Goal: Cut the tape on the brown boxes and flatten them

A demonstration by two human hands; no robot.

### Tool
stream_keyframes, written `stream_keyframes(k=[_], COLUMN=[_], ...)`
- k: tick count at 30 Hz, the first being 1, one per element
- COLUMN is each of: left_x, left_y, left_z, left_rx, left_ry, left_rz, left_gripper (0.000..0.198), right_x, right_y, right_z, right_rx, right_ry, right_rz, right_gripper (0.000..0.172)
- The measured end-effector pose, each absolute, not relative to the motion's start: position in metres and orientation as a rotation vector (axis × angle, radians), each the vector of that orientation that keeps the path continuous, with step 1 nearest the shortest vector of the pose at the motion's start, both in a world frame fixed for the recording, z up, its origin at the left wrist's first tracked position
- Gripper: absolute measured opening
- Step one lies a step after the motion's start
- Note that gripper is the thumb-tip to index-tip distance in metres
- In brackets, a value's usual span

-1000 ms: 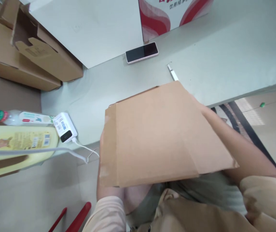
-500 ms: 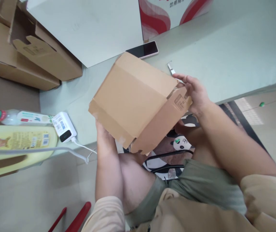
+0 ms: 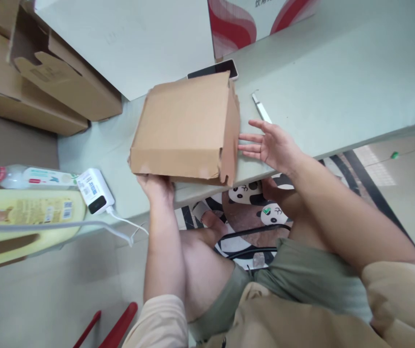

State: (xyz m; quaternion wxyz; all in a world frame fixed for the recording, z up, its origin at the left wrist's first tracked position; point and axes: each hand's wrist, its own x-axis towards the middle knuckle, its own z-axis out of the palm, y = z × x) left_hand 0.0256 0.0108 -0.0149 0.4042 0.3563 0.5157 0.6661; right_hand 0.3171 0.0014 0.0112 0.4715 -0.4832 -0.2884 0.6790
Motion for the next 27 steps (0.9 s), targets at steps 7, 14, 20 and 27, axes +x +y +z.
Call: stream_keyframes(k=[7,14,20,27], left_x=[0.008,0.005,0.001,0.006], left_y=[0.006,0.002,0.001,0.004], left_z=[-0.043,-0.036,-0.027,-0.042], left_rx=[1.761,1.88,1.701,1.623], left_ry=[1.483,1.429,1.335,1.631], left_rz=[1.354,1.036,1.029,1.226], left_gripper=[0.039,0.051,0.037,0.052], right_x=[0.324,0.336,0.332,0.327], right_y=[0.004,0.011,0.009,0.008], right_z=[0.005,-0.01,-0.005,-0.006], right_rx=[-1.236,-1.455,-1.505,-1.468], right_ry=[-0.863,-0.795,-0.796,-0.919], right_rz=[1.581,1.439,1.308,1.258], right_gripper=[0.062,0.031,0.03,0.03])
